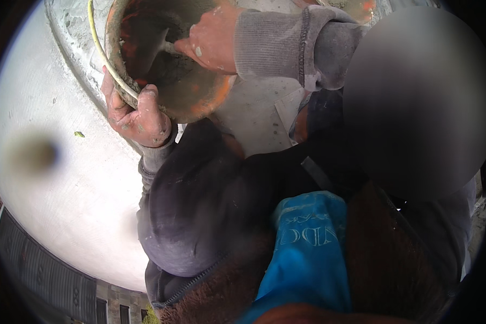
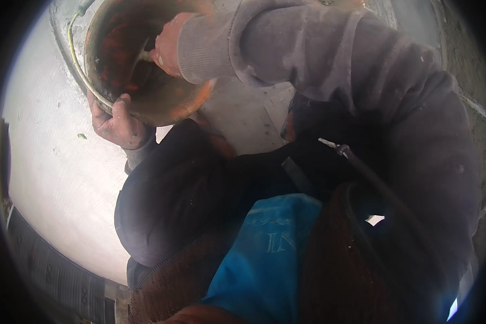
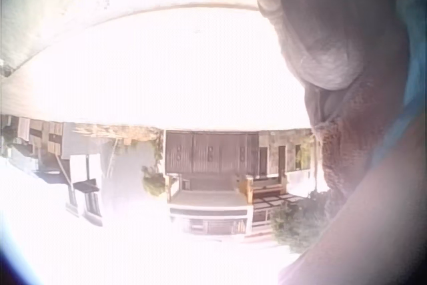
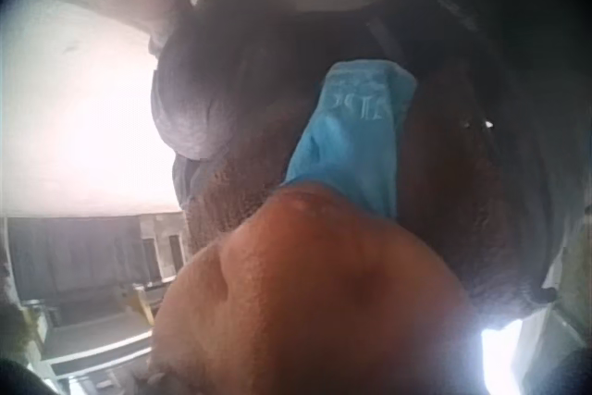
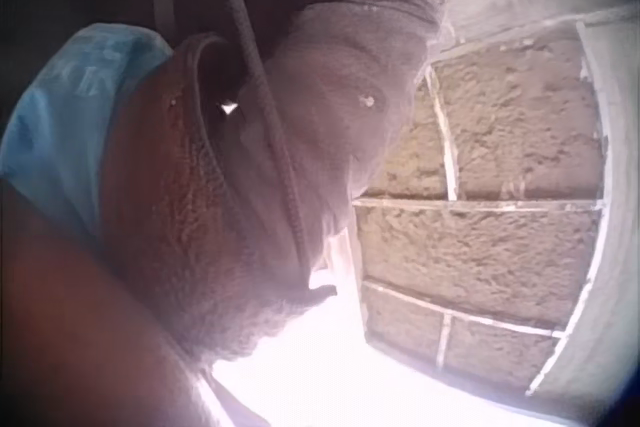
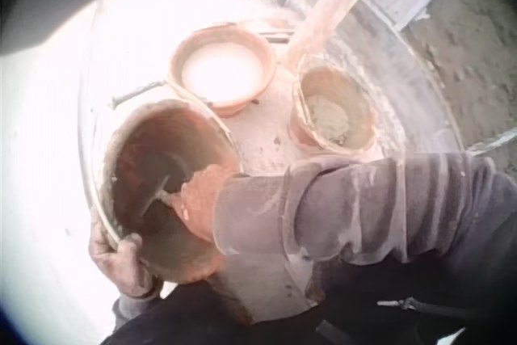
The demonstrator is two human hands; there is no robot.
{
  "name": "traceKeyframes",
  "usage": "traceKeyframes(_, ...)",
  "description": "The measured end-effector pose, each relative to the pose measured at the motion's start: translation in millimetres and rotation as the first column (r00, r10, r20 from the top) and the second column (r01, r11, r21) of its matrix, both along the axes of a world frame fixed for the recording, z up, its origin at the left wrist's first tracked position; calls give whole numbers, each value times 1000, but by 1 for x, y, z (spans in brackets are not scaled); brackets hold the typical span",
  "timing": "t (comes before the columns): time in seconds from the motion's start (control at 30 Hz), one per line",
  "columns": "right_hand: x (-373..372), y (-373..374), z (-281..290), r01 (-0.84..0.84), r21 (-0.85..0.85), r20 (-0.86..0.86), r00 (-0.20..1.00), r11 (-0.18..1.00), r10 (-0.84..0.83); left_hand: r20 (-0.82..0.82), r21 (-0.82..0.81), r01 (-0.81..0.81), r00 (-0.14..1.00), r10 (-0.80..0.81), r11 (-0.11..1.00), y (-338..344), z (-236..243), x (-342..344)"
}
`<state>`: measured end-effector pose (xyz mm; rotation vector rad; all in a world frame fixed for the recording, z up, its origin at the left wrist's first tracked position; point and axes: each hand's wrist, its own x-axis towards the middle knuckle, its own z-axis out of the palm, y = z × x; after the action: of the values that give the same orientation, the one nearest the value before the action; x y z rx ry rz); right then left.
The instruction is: The person scoops cement from a bucket with a trowel and applies it to a curved concrete surface, smoothing it with a straightedge and trowel. The person repeatedly transfers cement from one bucket to another and continues spreading it along the surface.
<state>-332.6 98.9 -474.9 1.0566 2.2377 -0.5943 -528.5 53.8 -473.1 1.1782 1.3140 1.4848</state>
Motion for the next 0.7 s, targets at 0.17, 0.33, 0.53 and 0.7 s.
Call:
traceKeyframes(0.17,18,1,-24,-26,97,-1,1000,995,26,-88,160,2,996,12,987,5,-5,2)
traceKeyframes(0.33,8,39,27,7,237,-184,982,971,38,133,-2,-42,990,41,999,2,-4,10)
traceKeyframes(0.53,53,61,-61,260,213,-415,897,942,-154,16,132,16,1000,-18,991,11,-10,18)
traceKeyframes(0.7,43,34,-63,384,-396,-195,852,834,-486,-14,179,50,999,-48,983,4,-19,-3)
